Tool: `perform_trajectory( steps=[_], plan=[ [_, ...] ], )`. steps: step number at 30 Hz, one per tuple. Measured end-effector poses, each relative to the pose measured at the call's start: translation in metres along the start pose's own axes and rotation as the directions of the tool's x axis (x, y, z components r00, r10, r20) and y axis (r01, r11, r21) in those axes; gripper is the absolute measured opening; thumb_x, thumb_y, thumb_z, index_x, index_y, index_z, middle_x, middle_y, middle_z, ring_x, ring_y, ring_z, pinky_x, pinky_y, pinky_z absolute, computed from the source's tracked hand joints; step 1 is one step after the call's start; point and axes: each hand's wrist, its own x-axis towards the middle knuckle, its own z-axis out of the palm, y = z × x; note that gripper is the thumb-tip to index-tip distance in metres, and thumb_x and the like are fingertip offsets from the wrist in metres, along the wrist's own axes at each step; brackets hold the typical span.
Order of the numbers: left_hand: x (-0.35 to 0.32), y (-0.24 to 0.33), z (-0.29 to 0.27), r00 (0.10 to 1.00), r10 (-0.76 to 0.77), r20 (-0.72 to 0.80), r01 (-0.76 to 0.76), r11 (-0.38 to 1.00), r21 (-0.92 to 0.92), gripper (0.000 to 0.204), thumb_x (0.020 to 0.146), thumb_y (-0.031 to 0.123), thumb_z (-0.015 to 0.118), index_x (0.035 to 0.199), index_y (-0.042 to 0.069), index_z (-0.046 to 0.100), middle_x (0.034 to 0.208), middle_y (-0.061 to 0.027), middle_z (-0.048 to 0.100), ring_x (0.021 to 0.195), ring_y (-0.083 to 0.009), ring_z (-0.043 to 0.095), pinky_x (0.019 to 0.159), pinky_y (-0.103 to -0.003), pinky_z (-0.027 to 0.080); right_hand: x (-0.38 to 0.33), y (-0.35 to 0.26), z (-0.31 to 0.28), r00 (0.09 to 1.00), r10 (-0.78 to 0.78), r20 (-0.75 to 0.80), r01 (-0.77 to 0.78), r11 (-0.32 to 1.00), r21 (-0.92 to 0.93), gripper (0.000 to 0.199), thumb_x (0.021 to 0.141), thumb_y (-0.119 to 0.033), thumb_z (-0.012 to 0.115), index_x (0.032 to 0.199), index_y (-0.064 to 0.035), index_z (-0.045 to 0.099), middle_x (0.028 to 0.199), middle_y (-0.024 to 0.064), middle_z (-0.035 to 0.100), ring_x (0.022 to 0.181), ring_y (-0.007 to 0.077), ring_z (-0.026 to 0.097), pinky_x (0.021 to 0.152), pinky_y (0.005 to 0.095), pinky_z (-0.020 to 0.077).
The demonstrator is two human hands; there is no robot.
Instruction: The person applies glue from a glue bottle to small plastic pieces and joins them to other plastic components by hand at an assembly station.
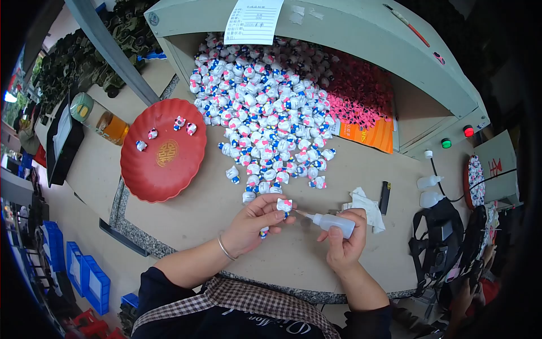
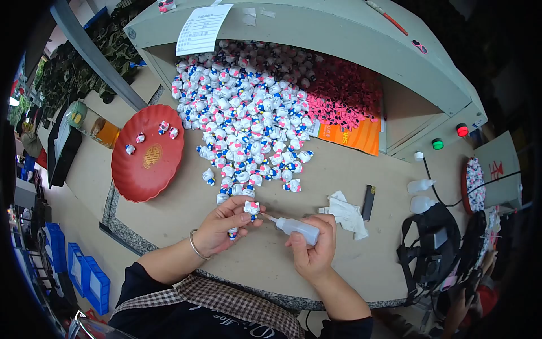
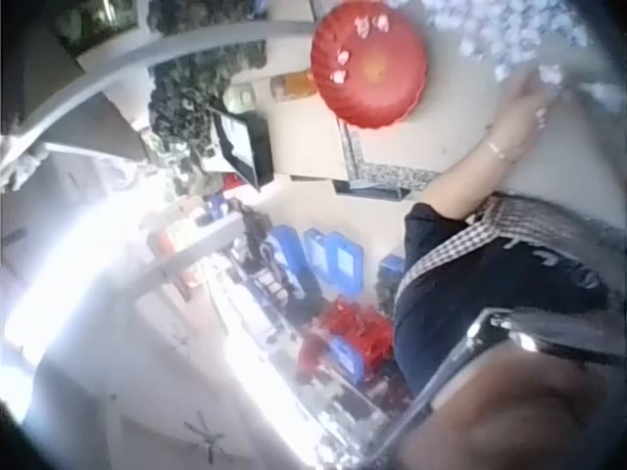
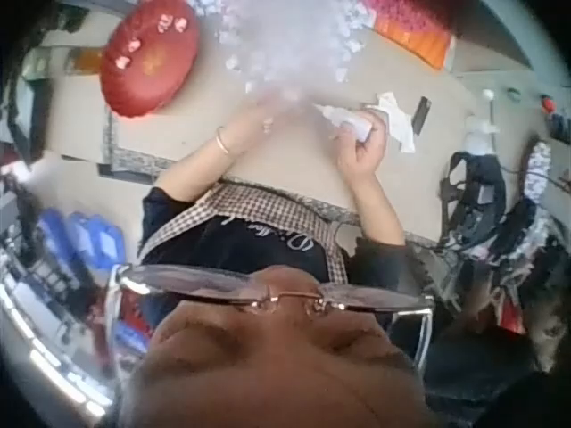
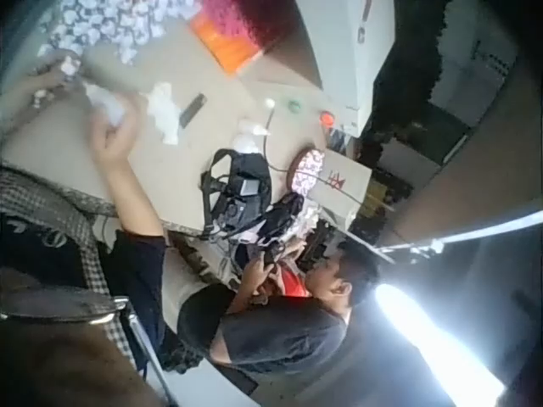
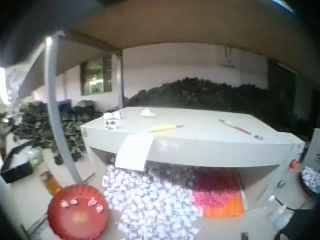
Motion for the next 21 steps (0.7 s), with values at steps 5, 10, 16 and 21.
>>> perform_trajectory(
  steps=[5, 10, 16, 21],
  plan=[
    [-0.0006, -0.0005, 0.0013, 1.000, -0.001, -0.006, 0.001, 1.000, 0.009, 0.031, 0.083, 0.010, 0.054, 0.113, 0.014, 0.047, 0.112, -0.0032, 0.054, 0.095, -0.0136, 0.057, 0.064, -0.018, 0.045, 0.0007, -0.0003, 0.0002, 1.000, -0.027, -0.003, 0.027, 0.999, -0.047, 0.022, 0.083, -0.009, 0.051, 0.096, 0.0040, 0.039, 0.093, 0.0122, 0.035, 0.063, 0.0156, 0.054, 0.046, 0.0230, 0.0497],
    [-0.0002, -0.0014, 0.0006, 0.999, -0.036, -0.024, 0.036, 0.999, 0.009, 0.031, 0.083, 0.009, 0.054, 0.114, 0.014, 0.047, 0.112, -0.0029, 0.054, 0.095, -0.0140, 0.057, 0.065, -0.018, 0.045, 0.0018, 0.0021, 0.0034, 0.999, -0.036, -0.006, 0.036, 0.999, -0.026, 0.022, 0.083, -0.009, 0.051, 0.096, 0.0043, 0.040, 0.092, 0.0124, 0.035, 0.062, 0.0154, 0.054, 0.045, 0.0229, 0.0496],
    [-0.0006, 0.0000, 0.0007, 1.000, -0.021, -0.012, 0.021, 1.000, 0.000, 0.030, 0.084, 0.009, 0.053, 0.113, 0.013, 0.047, 0.112, -0.0040, 0.053, 0.095, -0.0143, 0.057, 0.065, -0.018, 0.046, -0.0005, 0.0063, 0.0023, 0.999, -0.036, 0.030, 0.037, 0.998, -0.048, 0.024, 0.083, -0.011, 0.051, 0.097, 0.0047, 0.040, 0.093, 0.0127, 0.035, 0.063, 0.0153, 0.054, 0.045, 0.0226, 0.0502],
    [-0.0001, 0.0004, 0.0003, 1.000, -0.020, -0.018, 0.021, 1.000, 0.009, 0.030, 0.084, 0.009, 0.053, 0.113, 0.012, 0.047, 0.112, -0.0042, 0.054, 0.096, -0.0145, 0.057, 0.065, -0.019, 0.046, 0.0002, 0.0070, 0.0046, 0.999, -0.034, 0.012, 0.034, 0.999, 0.000, 0.024, 0.083, -0.011, 0.051, 0.097, 0.0046, 0.040, 0.093, 0.0128, 0.035, 0.063, 0.0157, 0.054, 0.045, 0.0229, 0.0509]
  ],
)
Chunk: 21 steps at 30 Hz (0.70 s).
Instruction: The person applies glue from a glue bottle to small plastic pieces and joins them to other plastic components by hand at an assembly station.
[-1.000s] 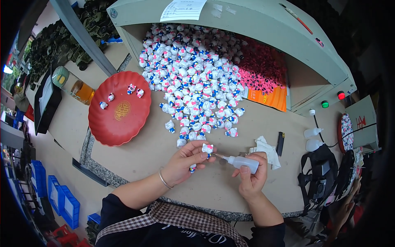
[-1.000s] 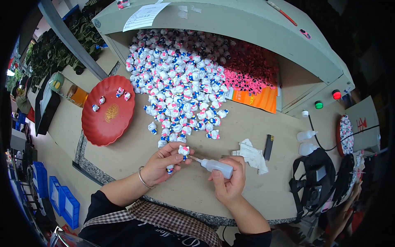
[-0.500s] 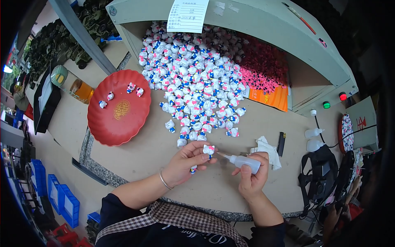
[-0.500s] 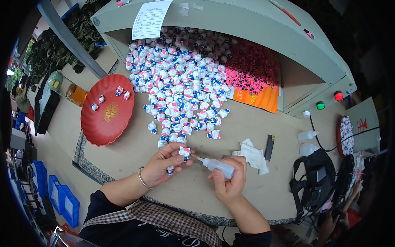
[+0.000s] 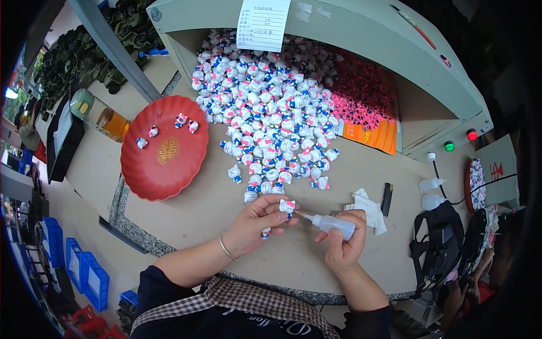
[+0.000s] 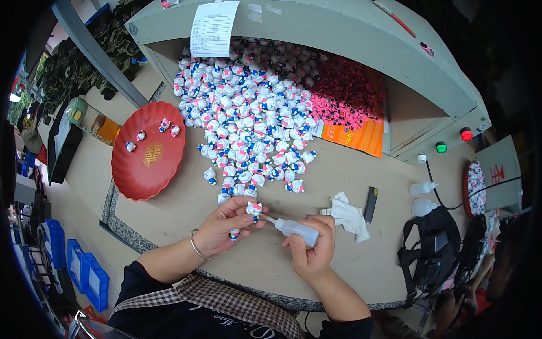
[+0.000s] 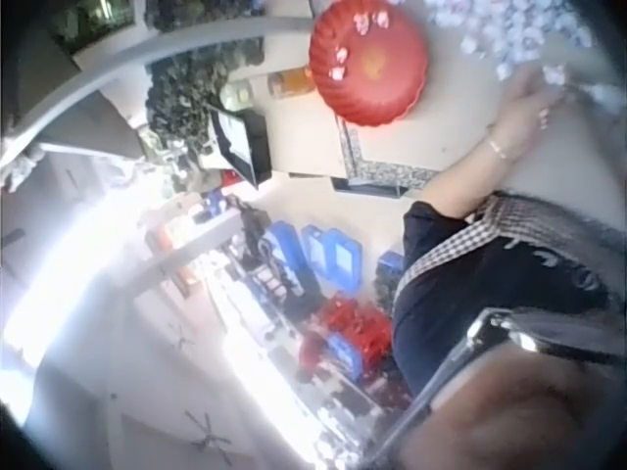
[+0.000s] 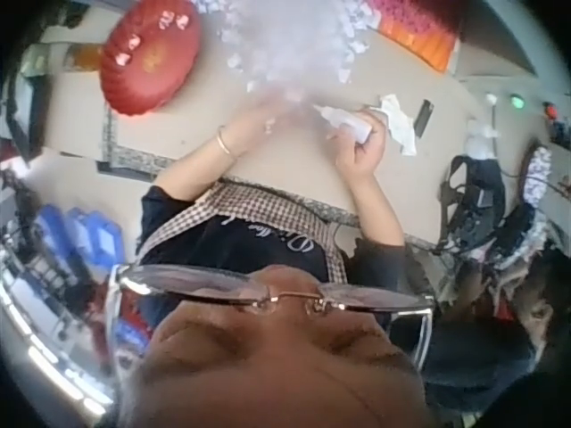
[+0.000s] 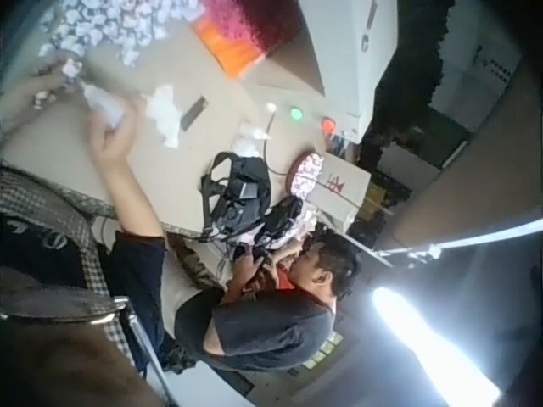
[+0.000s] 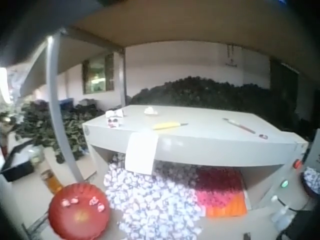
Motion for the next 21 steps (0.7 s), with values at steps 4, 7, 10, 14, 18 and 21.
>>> perform_trajectory(
  steps=[4, 7, 10, 14, 18, 21],
  plan=[
    [-0.0001, 0.0008, 0.0009, 1.000, -0.010, -0.002, 0.010, 1.000, 0.010, 0.031, 0.084, 0.009, 0.053, 0.113, 0.012, 0.046, 0.112, -0.0035, 0.054, 0.096, -0.0143, 0.057, 0.065, -0.018, 0.046, 0.0008, 0.0006, 0.0000, 1.000, -0.018, 0.001, 0.018, 1.000, -0.021, 0.023, 0.082, -0.010, 0.051, 0.097, 0.0044, 0.040, 0.092, 0.0128, 0.035, 0.062, 0.0159, 0.055, 0.045, 0.0234, 0.0508],
    [-0.0003, 0.0001, -0.0001, 1.000, -0.014, -0.015, 0.014, 1.000, 0.021, 0.030, 0.084, 0.009, 0.053, 0.113, 0.012, 0.047, 0.111, -0.0031, 0.054, 0.096, -0.0136, 0.057, 0.064, -0.018, 0.045, -0.0001, 0.0012, -0.0009, 1.000, -0.011, 0.022, 0.011, 1.000, -0.021, 0.023, 0.082, -0.009, 0.052, 0.097, 0.0042, 0.040, 0.092, 0.0126, 0.036, 0.061, 0.0161, 0.055, 0.045, 0.0234, 0.0503],
    [0.0005, 0.0006, 0.0006, 1.000, -0.006, 0.001, 0.006, 1.000, 0.014, 0.029, 0.084, 0.009, 0.053, 0.112, 0.013, 0.047, 0.111, -0.0031, 0.054, 0.095, -0.0131, 0.057, 0.065, -0.018, 0.045, -0.0003, 0.0006, -0.0006, 0.999, -0.004, 0.034, 0.004, 1.000, -0.011, 0.023, 0.082, -0.008, 0.052, 0.097, 0.0040, 0.040, 0.092, 0.0125, 0.036, 0.060, 0.0162, 0.056, 0.046, 0.0234, 0.0498],
    [0.0008, -0.0003, -0.0005, 1.000, 0.001, -0.002, -0.001, 1.000, 0.008, 0.028, 0.084, 0.009, 0.053, 0.111, 0.013, 0.048, 0.111, -0.0031, 0.054, 0.094, -0.0128, 0.057, 0.065, -0.018, 0.045, 0.0005, -0.0023, -0.0007, 0.999, 0.002, 0.050, -0.001, 0.999, -0.037, 0.022, 0.082, -0.007, 0.052, 0.096, 0.0039, 0.040, 0.092, 0.0125, 0.036, 0.061, 0.0159, 0.056, 0.046, 0.0235, 0.0495],
    [0.0007, -0.0006, -0.0011, 1.000, 0.019, -0.020, -0.019, 1.000, 0.004, 0.029, 0.083, 0.008, 0.053, 0.111, 0.014, 0.047, 0.111, -0.0031, 0.054, 0.094, -0.0130, 0.057, 0.065, -0.020, 0.045, -0.0013, -0.0011, -0.0062, 0.995, -0.040, 0.089, 0.057, 0.978, -0.198, 0.022, 0.081, -0.007, 0.053, 0.096, 0.0042, 0.041, 0.092, 0.0126, 0.036, 0.064, 0.0154, 0.054, 0.046, 0.0234, 0.0502],
    [0.0000, -0.0004, 0.0005, 0.999, 0.025, -0.031, -0.025, 1.000, 0.010, 0.030, 0.083, 0.007, 0.053, 0.112, 0.013, 0.047, 0.109, -0.0027, 0.055, 0.094, -0.0132, 0.057, 0.065, -0.020, 0.045, 0.0004, -0.0032, -0.0031, 1.000, -0.018, 0.017, 0.019, 0.996, -0.088, 0.022, 0.081, -0.008, 0.053, 0.095, 0.0045, 0.041, 0.092, 0.0126, 0.037, 0.066, 0.0151, 0.053, 0.046, 0.0233, 0.0512]
  ],
)
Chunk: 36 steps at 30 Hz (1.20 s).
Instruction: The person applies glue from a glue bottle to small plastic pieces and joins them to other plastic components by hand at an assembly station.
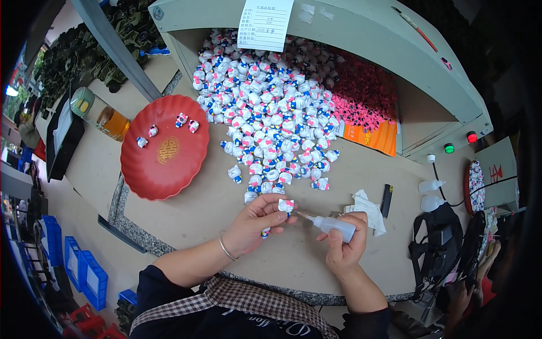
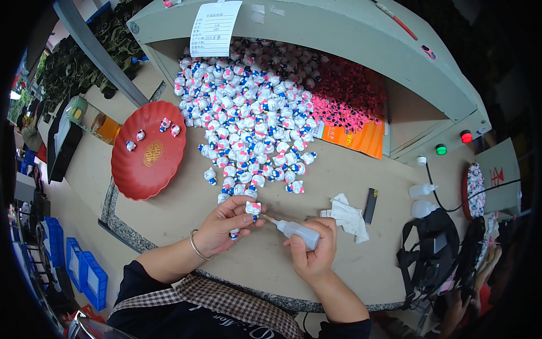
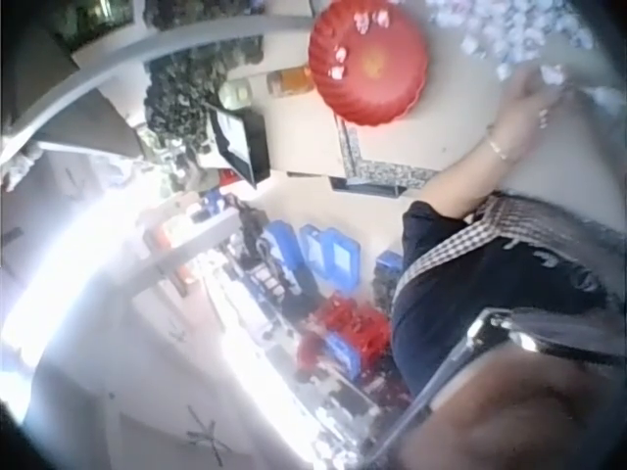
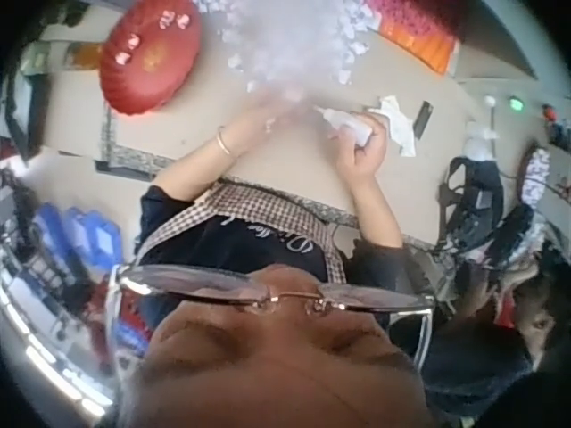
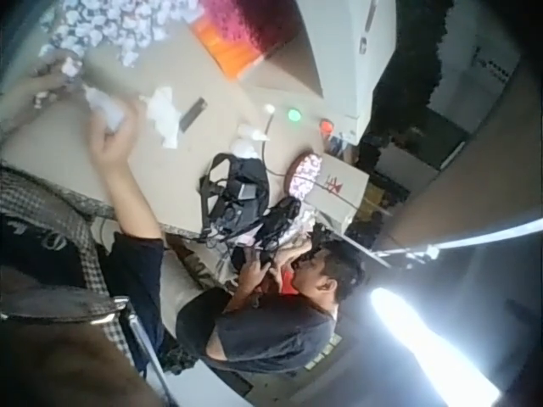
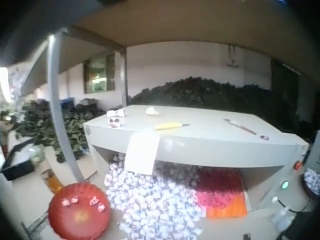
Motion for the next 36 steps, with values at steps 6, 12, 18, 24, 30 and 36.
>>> perform_trajectory(
  steps=[6, 12, 18, 24, 30, 36],
  plan=[
    [-0.0012, -0.0011, 0.0009, 1.000, 0.024, -0.004, -0.024, 0.999, 0.049, 0.032, 0.082, 0.005, 0.054, 0.112, 0.012, 0.046, 0.103, -0.0014, 0.055, 0.092, -0.0137, 0.057, 0.064, -0.020, 0.045, 0.0003, -0.0009, 0.0026, 1.000, -0.001, 0.004, 0.001, 0.999, -0.044, 0.024, 0.086, -0.017, 0.047, 0.095, 0.0029, 0.037, 0.092, 0.0107, 0.033, 0.063, 0.0155, 0.052, 0.045, 0.0247, 0.0503],
    [-0.0032, -0.0009, 0.0030, 0.999, 0.034, -0.003, -0.033, 0.995, 0.097, 0.032, 0.083, 0.006, 0.054, 0.113, 0.010, 0.045, 0.105, -0.0018, 0.054, 0.091, -0.0137, 0.057, 0.065, -0.021, 0.046, -0.0026, 0.0011, 0.0050, 0.999, 0.028, -0.035, -0.024, 0.994, 0.107, 0.023, 0.083, -0.011, 0.051, 0.096, 0.0044, 0.040, 0.092, 0.0126, 0.036, 0.066, 0.0160, 0.053, 0.046, 0.0238, 0.0511],
    [-0.0036, -0.0019, 0.0027, 0.999, 0.039, 0.025, -0.041, 0.993, 0.114, 0.036, 0.083, 0.006, 0.054, 0.117, 0.009, 0.043, 0.109, -0.0040, 0.053, 0.095, -0.0151, 0.056, 0.068, -0.022, 0.047, -0.0031, 0.0046, 0.0063, 0.999, 0.012, -0.042, -0.009, 0.998, 0.059, 0.024, 0.083, -0.012, 0.051, 0.096, 0.0046, 0.040, 0.091, 0.0129, 0.036, 0.064, 0.0159, 0.053, 0.046, 0.0237, 0.0508],
    [-0.0032, -0.0023, 0.0032, 0.999, 0.050, 0.015, -0.052, 0.988, 0.148, 0.036, 0.083, 0.006, 0.053, 0.117, 0.008, 0.044, 0.110, -0.0048, 0.053, 0.095, -0.0149, 0.056, 0.069, -0.022, 0.048, -0.0025, 0.0025, 0.0078, 1.000, 0.015, -0.012, -0.014, 0.997, 0.076, 0.023, 0.082, -0.010, 0.051, 0.096, 0.0048, 0.040, 0.091, 0.0133, 0.037, 0.063, 0.0162, 0.054, 0.046, 0.0237, 0.0512],
    [-0.0018, -0.0040, -0.0001, 0.996, 0.090, -0.018, -0.086, 0.979, 0.184, 0.035, 0.083, 0.005, 0.054, 0.116, 0.008, 0.044, 0.109, -0.0054, 0.054, 0.094, -0.0138, 0.056, 0.069, -0.022, 0.048, -0.0008, -0.0007, 0.0045, 0.998, -0.030, 0.060, 0.033, 0.999, -0.043, 0.022, 0.082, -0.008, 0.052, 0.096, 0.0047, 0.041, 0.091, 0.0133, 0.037, 0.063, 0.0162, 0.054, 0.047, 0.0235, 0.0517],
    [-0.0016, -0.0035, 0.0015, 0.994, 0.107, -0.029, -0.099, 0.975, 0.198, 0.035, 0.083, 0.004, 0.054, 0.116, 0.007, 0.044, 0.106, -0.0056, 0.055, 0.092, -0.0135, 0.057, 0.068, -0.022, 0.048, -0.0034, 0.0033, 0.0010, 1.000, -0.025, 0.008, 0.026, 0.997, -0.070, 0.022, 0.082, -0.009, 0.052, 0.096, 0.0042, 0.040, 0.091, 0.0133, 0.036, 0.067, 0.0159, 0.053, 0.048, 0.0241, 0.0519]
  ],
)
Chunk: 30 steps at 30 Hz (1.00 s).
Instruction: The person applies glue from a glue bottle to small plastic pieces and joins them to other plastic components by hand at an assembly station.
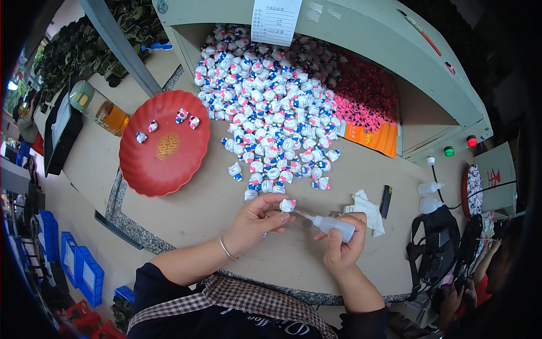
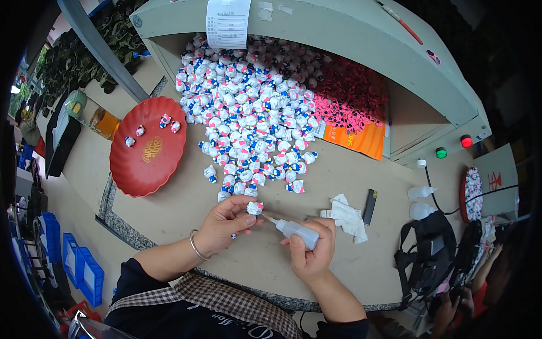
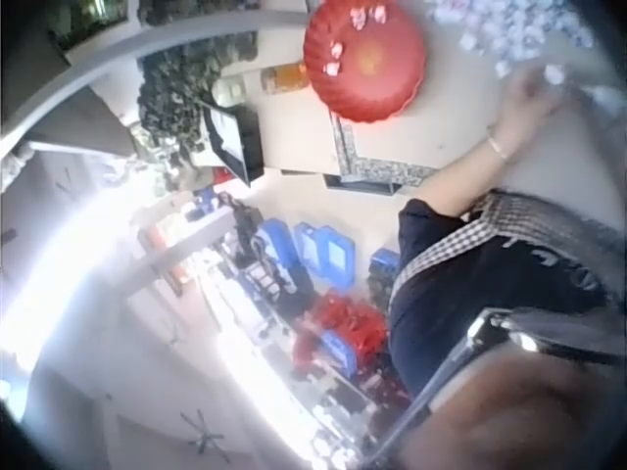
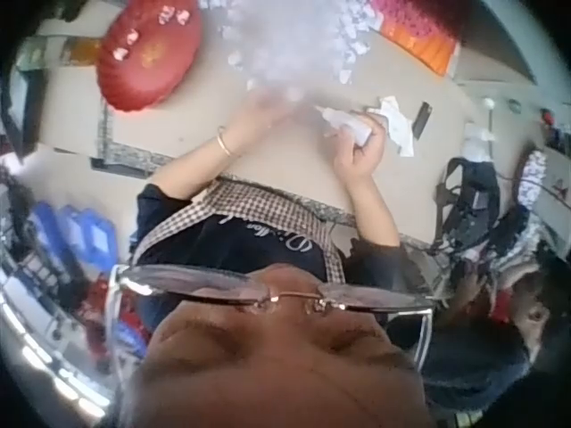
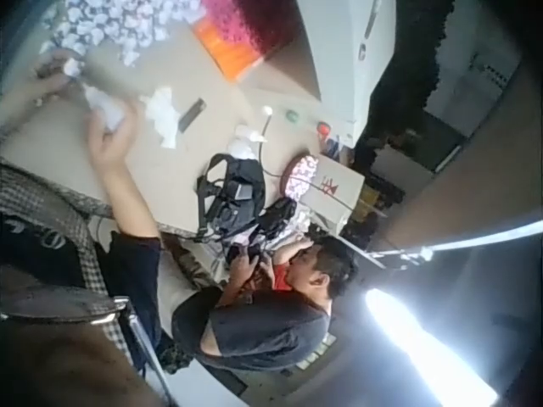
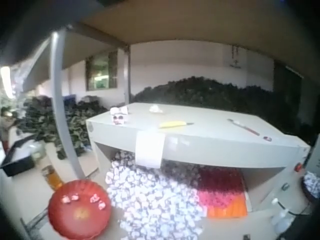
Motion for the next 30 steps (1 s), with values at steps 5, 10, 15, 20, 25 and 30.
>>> perform_trajectory(
  steps=[5, 10, 15, 20, 25, 30],
  plan=[
    [0.000, 0.001, 0.003, 1.000, -0.018, 0.020, 0.017, 1.000, 0.007, 0.035, 0.082, 0.004, 0.054, 0.116, 0.007, 0.044, 0.105, -0.0054, 0.055, 0.091, -0.0141, 0.057, 0.067, -0.022, 0.048, 0.008, -0.013, 0.000, 0.961, 0.246, -0.126, -0.185, 0.910, 0.370, 0.022, 0.083, -0.007, 0.051, 0.099, 0.0028, 0.039, 0.093, 0.0112, 0.038, 0.070, 0.0168, 0.054, 0.053, 0.0263, 0.0528],
    [-0.002, 0.004, 0.005, 0.996, -0.086, -0.022, 0.087, 0.996, 0.029, 0.037, 0.081, 0.005, 0.055, 0.116, 0.008, 0.044, 0.104, -0.0044, 0.054, 0.090, -0.0139, 0.057, 0.066, -0.022, 0.047, 0.035, -0.020, -0.020, 0.867, 0.493, -0.074, -0.435, 0.822, 0.367, 0.019, 0.082, -0.002, 0.050, 0.097, 0.0005, 0.039, 0.092, 0.0087, 0.045, 0.076, 0.0166, 0.058, 0.058, 0.0270, 0.0531],
    [-0.005, 0.005, 0.004, 0.996, -0.088, 0.002, 0.088, 0.996, 0.009, 0.037, 0.081, 0.006, 0.056, 0.116, 0.009, 0.044, 0.105, -0.0042, 0.053, 0.090, -0.0146, 0.056, 0.066, -0.023, 0.045, 0.078, 0.021, -0.038, 0.882, 0.451, -0.137, -0.426, 0.887, 0.178, 0.013, 0.082, -0.001, 0.048, 0.094, -0.0013, 0.044, 0.081, 0.0067, 0.051, 0.075, 0.0147, 0.060, 0.055, 0.0265, 0.0493],
    [0.000, 0.003, 0.009, 0.995, -0.098, 0.019, 0.098, 0.995, -0.001, 0.036, 0.080, 0.006, 0.057, 0.114, 0.010, 0.046, 0.104, -0.0042, 0.054, 0.088, -0.0149, 0.057, 0.064, -0.022, 0.045, 0.141, 0.084, -0.058, 0.957, 0.046, -0.285, -0.224, 0.741, -0.633, 0.014, 0.076, -0.006, 0.055, 0.086, 0.0017, 0.049, 0.079, 0.0189, 0.054, 0.072, 0.0306, 0.058, 0.062, 0.0407, 0.0463],
    [-0.001, 0.001, 0.007, 0.997, -0.033, -0.063, 0.031, 0.999, -0.024, 0.034, 0.078, 0.002, 0.056, 0.110, 0.008, 0.049, 0.098, -0.0047, 0.058, 0.080, -0.0145, 0.059, 0.056, -0.020, 0.046, 0.168, 0.116, -0.040, 0.964, 0.131, -0.231, -0.265, 0.525, -0.809, 0.017, 0.074, -0.004, 0.050, 0.090, 0.0005, 0.052, 0.092, 0.0235, 0.053, 0.079, 0.0402, 0.055, 0.069, 0.0462, 0.0445],
    [-0.005, 0.002, 0.010, 0.997, -0.008, -0.073, 0.008, 1.000, -0.007, 0.034, 0.078, 0.001, 0.056, 0.110, 0.007, 0.049, 0.097, -0.0055, 0.058, 0.075, -0.0138, 0.059, 0.052, -0.018, 0.046, 0.179, 0.109, -0.031, 0.934, 0.249, -0.258, -0.356, 0.569, -0.741, 0.021, 0.075, -0.005, 0.048, 0.094, 0.0033, 0.048, 0.096, 0.0261, 0.052, 0.082, 0.0394, 0.055, 0.069, 0.0471, 0.0447]
  ],
)
